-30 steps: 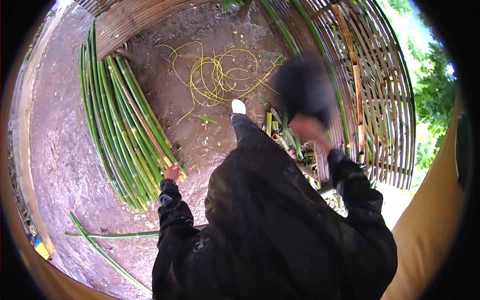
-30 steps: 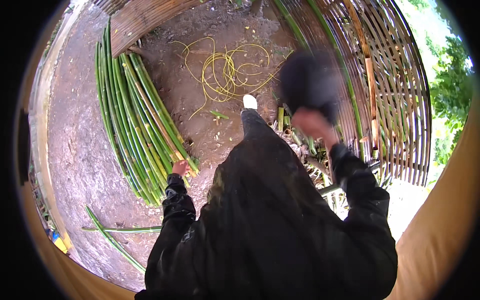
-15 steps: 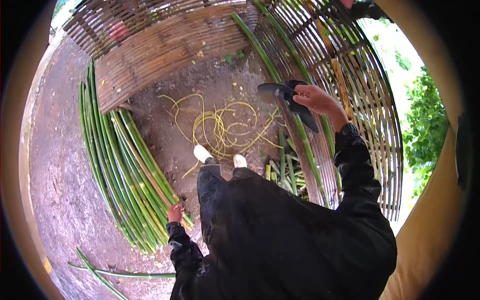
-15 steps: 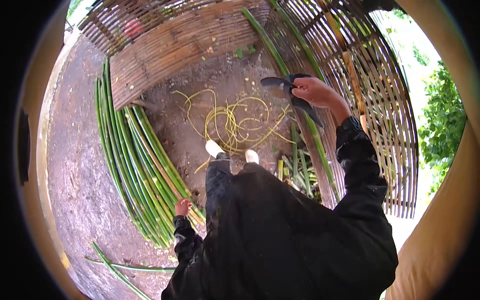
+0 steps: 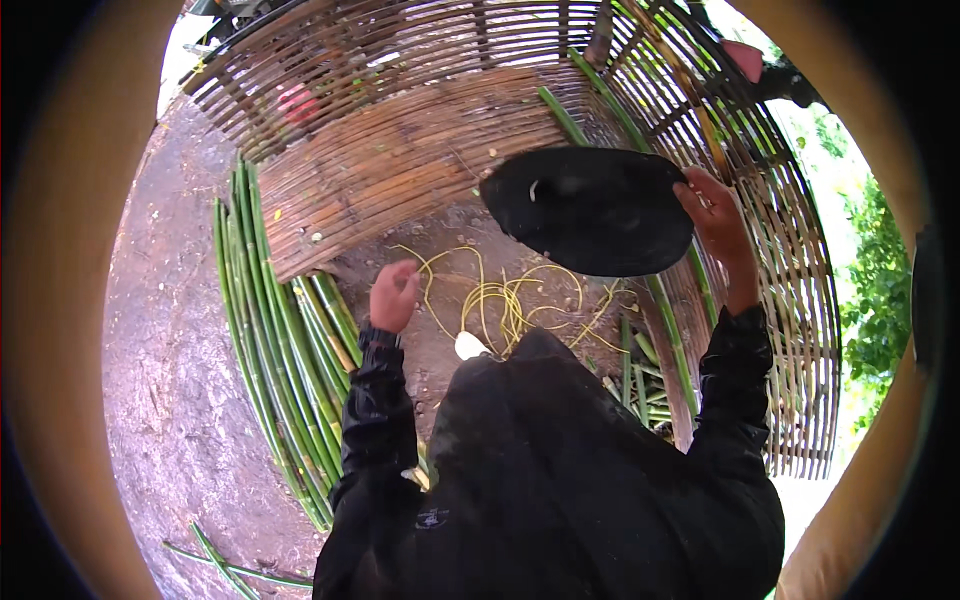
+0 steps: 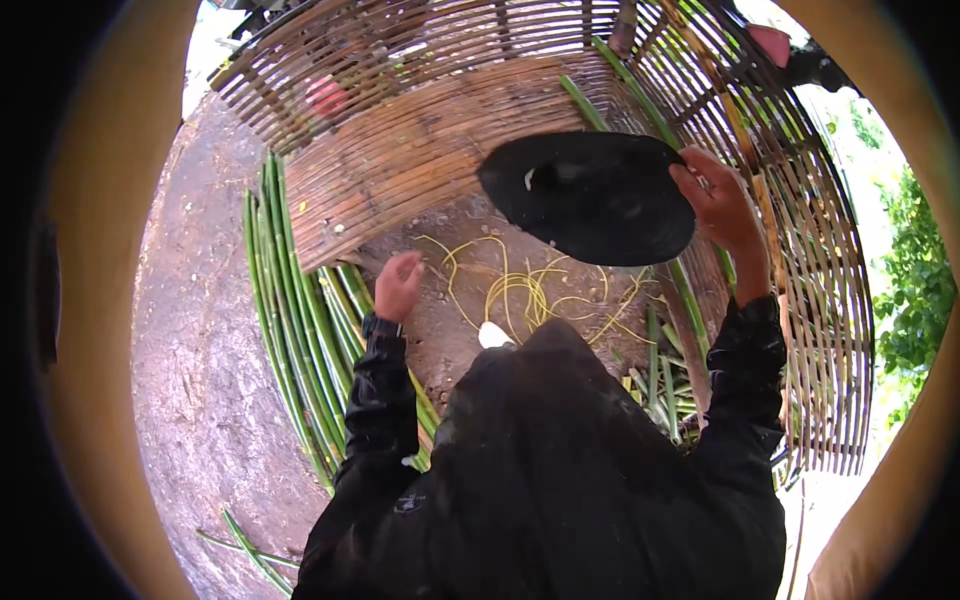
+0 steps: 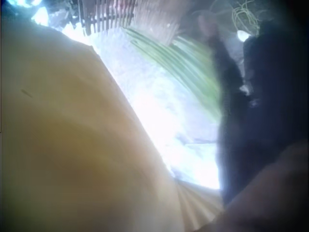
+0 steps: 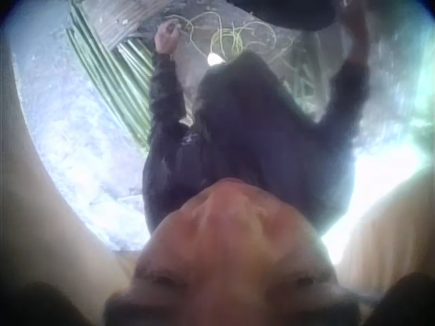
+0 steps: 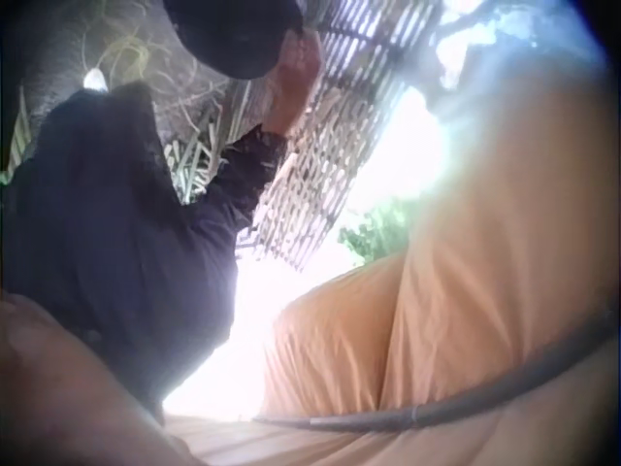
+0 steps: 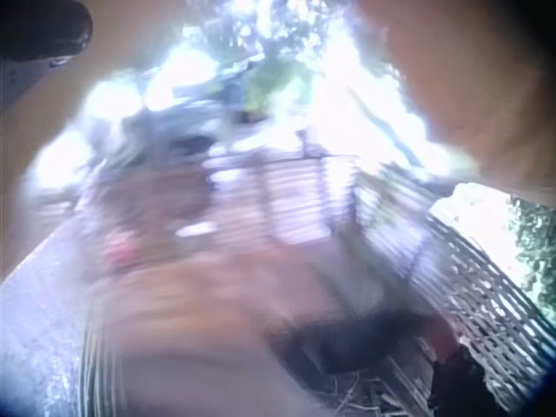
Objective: The person places bamboo poles onto a wooden platform and uses a metal rod as a lever to tighten and secure wire ties around the poles.
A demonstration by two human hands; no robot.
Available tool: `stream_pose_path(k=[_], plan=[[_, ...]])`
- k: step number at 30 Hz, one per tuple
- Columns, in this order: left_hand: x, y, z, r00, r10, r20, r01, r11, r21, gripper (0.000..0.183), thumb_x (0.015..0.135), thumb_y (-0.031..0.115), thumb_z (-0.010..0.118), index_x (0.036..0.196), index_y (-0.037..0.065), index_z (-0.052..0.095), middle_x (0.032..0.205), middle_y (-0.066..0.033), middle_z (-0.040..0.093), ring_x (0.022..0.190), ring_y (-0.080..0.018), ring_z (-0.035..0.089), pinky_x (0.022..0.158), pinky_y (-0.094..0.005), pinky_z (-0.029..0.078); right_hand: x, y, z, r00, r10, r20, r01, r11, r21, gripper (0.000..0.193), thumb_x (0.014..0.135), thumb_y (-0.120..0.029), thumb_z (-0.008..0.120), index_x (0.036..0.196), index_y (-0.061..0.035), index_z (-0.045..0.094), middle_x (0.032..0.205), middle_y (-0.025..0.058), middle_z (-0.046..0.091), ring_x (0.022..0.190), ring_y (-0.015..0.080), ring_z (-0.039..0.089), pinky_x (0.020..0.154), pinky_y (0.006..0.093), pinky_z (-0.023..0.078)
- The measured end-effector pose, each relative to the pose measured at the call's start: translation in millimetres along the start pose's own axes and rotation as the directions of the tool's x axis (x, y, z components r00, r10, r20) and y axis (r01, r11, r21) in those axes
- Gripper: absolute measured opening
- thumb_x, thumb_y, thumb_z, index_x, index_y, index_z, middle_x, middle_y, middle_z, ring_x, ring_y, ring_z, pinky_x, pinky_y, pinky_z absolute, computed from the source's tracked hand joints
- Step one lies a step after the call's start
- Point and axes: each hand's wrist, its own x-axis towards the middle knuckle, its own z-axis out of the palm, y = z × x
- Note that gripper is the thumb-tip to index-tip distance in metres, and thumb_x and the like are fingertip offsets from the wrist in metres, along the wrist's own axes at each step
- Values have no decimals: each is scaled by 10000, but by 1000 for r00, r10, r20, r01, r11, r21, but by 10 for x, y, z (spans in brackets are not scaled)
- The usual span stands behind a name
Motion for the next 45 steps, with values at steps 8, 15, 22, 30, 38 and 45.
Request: stream_pose_path(k=[8,15,22,30,38,45], plan=[[890,351,100,857,147,495,71,916,-395,600,859,63,700,1440,93,554,1383,-53,623,1268,-215,578,1016,-336,503,747,-669,540,973,-106,203,96,994,54,243,1015,-208,606,1041,30,648,850,14,633,798,112,569,750,316,476],[1119,234,423,760,50,648,381,774,-506,432,923,-43,659,1348,17,610,1256,-17,677,1154,-125,617,992,-296,507,1668,-845,891,895,-416,158,427,904,-39,329,1002,-283,608,1017,43,647,805,87,643,759,182,586,740,360,476],[1806,325,265,910,-153,386,374,704,-603,280,948,26,711,1225,4,678,1100,-21,714,1011,-101,645,931,-276,517,2575,-640,736,845,-485,225,484,873,63,315,974,-247,656,1061,55,685,930,172,714,859,284,692,808,384,524],[2454,352,-1139,960,-127,-251,30,933,-360,113,932,43,704,1039,7,698,935,-57,739,871,-117,688,769,-269,560,2301,-14,1165,395,-893,216,916,401,-15,270,821,-171,775,1085,-144,727,1138,22,646,1179,233,587,986,439,480],[2668,1415,-1698,891,-60,-450,0,991,-131,170,950,-84,623,1067,38,606,1021,-78,707,1007,-210,733,844,-316,594,2460,818,2319,464,-870,169,875,479,63,425,755,-183,691,1177,-150,725,1059,14,594,1129,218,585,985,431,424],[2661,1991,-1565,895,7,-445,-42,997,-71,187,927,-105,579,1071,13,554,840,-43,631,783,-134,656,763,-291,546,2525,1044,2936,619,-779,97,763,626,161,394,753,-147,795,1141,-176,730,1042,26,592,1113,252,582,938,440,448]])
